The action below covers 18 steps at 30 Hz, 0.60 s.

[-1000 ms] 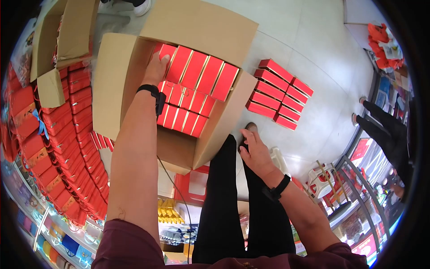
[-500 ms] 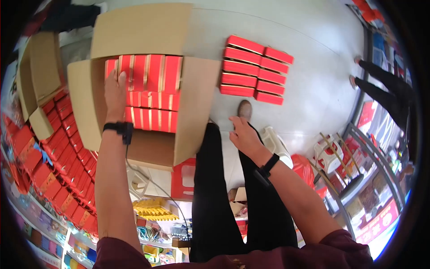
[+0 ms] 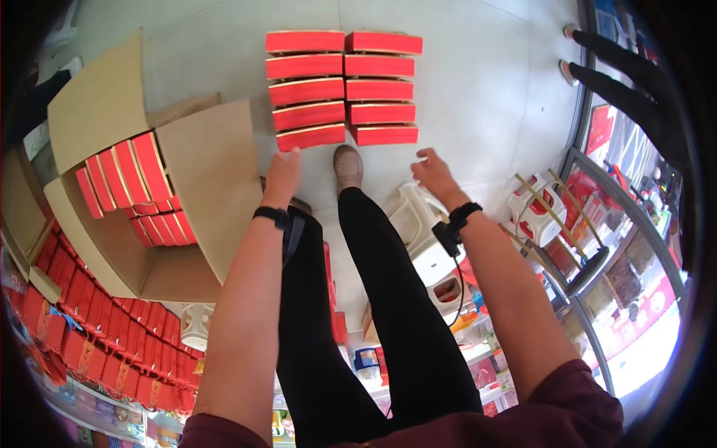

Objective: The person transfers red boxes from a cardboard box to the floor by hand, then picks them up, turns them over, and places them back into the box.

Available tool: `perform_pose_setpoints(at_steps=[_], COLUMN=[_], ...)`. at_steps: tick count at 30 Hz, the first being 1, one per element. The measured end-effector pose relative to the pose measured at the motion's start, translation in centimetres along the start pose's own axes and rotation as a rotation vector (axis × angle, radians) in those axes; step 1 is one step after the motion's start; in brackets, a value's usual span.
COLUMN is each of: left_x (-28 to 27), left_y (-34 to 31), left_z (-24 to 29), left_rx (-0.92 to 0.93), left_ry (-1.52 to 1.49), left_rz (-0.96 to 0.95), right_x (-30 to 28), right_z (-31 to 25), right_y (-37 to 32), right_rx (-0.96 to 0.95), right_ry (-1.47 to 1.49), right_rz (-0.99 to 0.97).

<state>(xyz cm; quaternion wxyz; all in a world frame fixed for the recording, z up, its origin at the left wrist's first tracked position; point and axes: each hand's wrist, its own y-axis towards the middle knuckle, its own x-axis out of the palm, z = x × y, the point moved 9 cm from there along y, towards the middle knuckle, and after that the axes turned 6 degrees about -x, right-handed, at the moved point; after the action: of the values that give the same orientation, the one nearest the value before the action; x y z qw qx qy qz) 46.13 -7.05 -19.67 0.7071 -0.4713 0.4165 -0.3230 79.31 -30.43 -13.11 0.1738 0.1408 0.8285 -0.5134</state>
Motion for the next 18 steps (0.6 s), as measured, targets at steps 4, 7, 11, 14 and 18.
perform_pose_setpoints(at_steps=[4, 7, 11, 14, 18], left_x=[1.4, 0.9, 0.7, 1.9, 4.0], left_y=[2.9, 3.9, 3.9, 6.0, 5.6], left_z=[-3.1, -2.1, 0.5, -1.5, -3.2], left_rx=[-0.369, -0.367, -0.264, -0.221, -0.248], left_ry=[-0.525, -0.569, -0.634, -0.715, -0.86], left_rz=[0.181, 0.28, 0.121, 0.001, -0.034], right_x=[-1.0, -1.1, -1.1, 0.3, 2.7], right_z=[0.2, 2.5, 4.4, 3.9, 5.3], right_y=[2.2, 5.0, 7.8, 7.5, 7.3], right_rx=[0.066, 0.069, 0.158, 0.237, 0.309], right_ry=[0.093, 0.089, 0.061, 0.26, 0.478], right_rz=[-0.006, 0.064, 0.148, 0.127, 0.13])
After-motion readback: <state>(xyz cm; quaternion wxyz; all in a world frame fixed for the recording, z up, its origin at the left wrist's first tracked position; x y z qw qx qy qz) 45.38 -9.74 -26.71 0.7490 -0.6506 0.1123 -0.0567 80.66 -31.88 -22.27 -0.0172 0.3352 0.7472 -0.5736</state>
